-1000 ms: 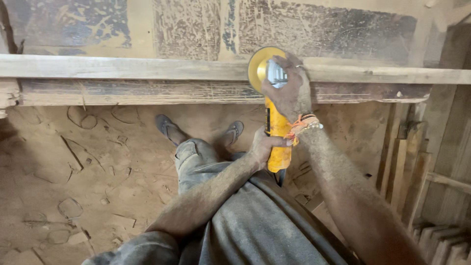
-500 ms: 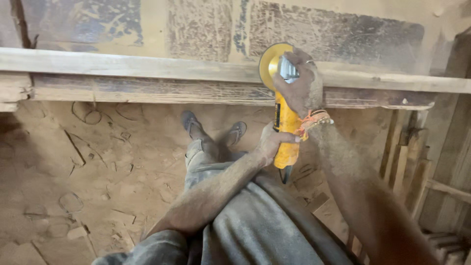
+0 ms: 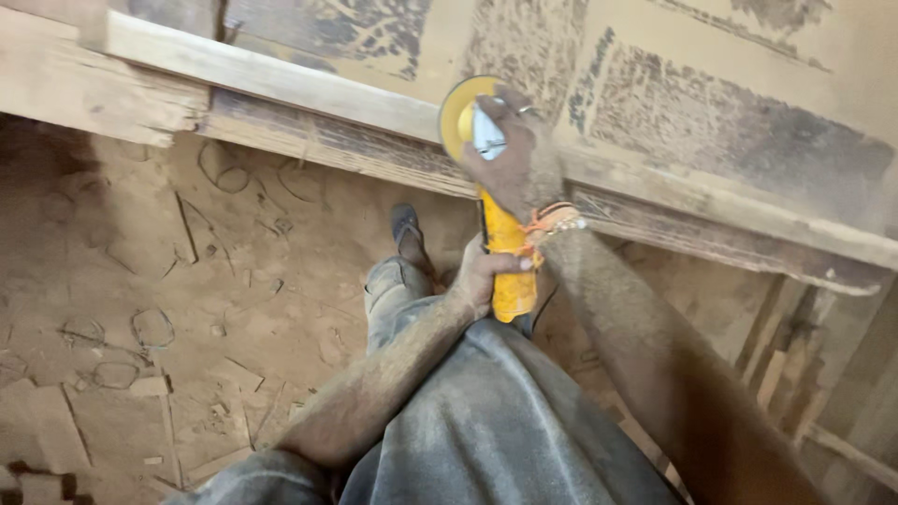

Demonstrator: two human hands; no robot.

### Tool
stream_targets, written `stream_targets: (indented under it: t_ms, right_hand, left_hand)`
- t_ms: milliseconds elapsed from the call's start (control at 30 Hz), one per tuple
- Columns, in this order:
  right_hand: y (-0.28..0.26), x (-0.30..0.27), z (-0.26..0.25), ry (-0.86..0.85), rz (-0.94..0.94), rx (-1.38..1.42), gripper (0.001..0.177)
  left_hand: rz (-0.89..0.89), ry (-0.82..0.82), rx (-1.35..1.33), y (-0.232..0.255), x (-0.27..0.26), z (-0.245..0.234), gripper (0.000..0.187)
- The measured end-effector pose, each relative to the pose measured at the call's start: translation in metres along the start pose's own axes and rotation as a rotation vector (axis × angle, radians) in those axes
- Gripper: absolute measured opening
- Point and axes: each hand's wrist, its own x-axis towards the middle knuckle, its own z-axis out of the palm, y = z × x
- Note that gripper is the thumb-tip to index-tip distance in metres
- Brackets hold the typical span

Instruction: The person sands a long wooden beam using a handheld power sander, moving the tool along the surface to smooth the wood.

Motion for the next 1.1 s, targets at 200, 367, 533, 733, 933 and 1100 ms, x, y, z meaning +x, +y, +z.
stream_targets:
  t_ms: [200, 367, 533, 733, 933, 1100]
  right_hand:
    - [-0.068, 0.039, 0.050, -0.070, -0.100, -0.067, 0.061]
    - [-0.092, 0.060, 0.079, -0.081, -0.138, -0.074, 0.065]
    - [-0.086, 0.057, 0.067, -0.103, -0.081, -0.092, 0.065]
    - [-0.050, 0.034, 0.026, -0.086, 0.010, -0.039, 0.065]
    - [0.002, 0.003, -0.013, 0.028, 0.028, -0.044, 0.061]
    - [0.053, -0.029, -0.046, 0.093, 0.082, -0.028, 0.060]
  left_hand:
    - [0.083, 0.100, -0.113, 0.043, -0.010, -0.044, 0.043]
    - [0.086, 0.068, -0.197, 0.077, -0.018, -0.059, 0.049]
    - [0.099, 0.080, -0.172, 0.076, -0.014, -0.043, 0.052]
    - [0.062, 0.100, -0.086, 0.029, 0.001, -0.025, 0.051]
    - [-0.022, 0.047, -0.070, -0.031, 0.018, -0.002, 0.039]
    - [-0.045, 0.033, -0.027, -0.079, 0.030, 0.026, 0.039]
